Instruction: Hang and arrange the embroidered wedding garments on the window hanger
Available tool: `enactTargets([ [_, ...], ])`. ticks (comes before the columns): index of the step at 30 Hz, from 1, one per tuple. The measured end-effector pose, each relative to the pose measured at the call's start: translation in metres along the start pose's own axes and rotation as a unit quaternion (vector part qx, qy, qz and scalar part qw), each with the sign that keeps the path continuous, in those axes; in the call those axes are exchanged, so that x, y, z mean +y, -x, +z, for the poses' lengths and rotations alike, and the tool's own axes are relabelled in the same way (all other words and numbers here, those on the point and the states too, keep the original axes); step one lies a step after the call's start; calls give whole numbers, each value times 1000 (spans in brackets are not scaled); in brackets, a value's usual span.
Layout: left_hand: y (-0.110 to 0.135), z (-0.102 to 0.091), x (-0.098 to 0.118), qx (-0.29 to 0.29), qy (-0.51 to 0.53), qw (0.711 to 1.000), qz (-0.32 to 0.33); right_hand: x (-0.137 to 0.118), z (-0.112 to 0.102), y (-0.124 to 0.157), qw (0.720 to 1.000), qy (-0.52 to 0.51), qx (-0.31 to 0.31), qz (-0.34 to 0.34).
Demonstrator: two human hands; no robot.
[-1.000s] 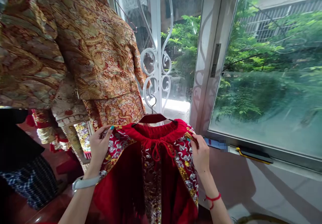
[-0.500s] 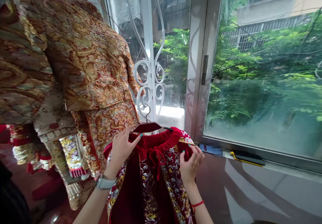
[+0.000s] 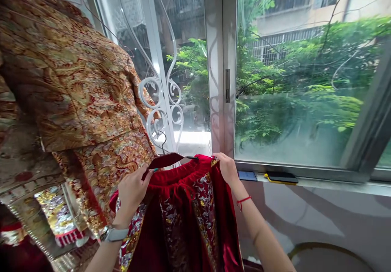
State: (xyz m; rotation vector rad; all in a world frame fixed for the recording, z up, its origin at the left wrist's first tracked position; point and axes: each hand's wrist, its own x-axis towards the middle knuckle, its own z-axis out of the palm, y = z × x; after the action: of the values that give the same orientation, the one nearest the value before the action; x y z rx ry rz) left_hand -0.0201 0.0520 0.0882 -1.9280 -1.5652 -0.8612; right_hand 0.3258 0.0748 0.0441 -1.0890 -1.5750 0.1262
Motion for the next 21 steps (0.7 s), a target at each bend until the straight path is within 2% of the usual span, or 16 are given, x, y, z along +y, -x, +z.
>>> enactTargets([
  [3,0,-3,4,-10,-5,1000,-12,3,-7,-21,998,-35,-51,33],
  [6,1,-11,8,-23,-20,999,-24,3,-4,-10,994,-72,-75,43],
  [7,1,-14,9,-28,-26,999,-25,2,-1,3,994,-84,-52,54],
  [9,0,-19,9,-41,-37,998,-27,-2,11,43,987,-103,65,100],
  [11,-1,-23,9,-58,-42,997,-32,-8,32,91,954,-113,222,166],
  [12,-2,-24,8,-68,-43,996,-36,-11,44,114,940,-129,251,191],
  [14,-4,-25,7,-86,-43,994,-45,-16,70,148,936,-168,205,230],
  [17,-6,-27,4,-107,-45,992,-48,-22,96,166,928,-220,118,275],
  [19,-7,-29,3,-116,-46,991,-49,-23,97,163,922,-253,84,282],
  [21,-7,-30,2,-122,-45,990,-51,-23,87,156,924,-259,82,269],
])
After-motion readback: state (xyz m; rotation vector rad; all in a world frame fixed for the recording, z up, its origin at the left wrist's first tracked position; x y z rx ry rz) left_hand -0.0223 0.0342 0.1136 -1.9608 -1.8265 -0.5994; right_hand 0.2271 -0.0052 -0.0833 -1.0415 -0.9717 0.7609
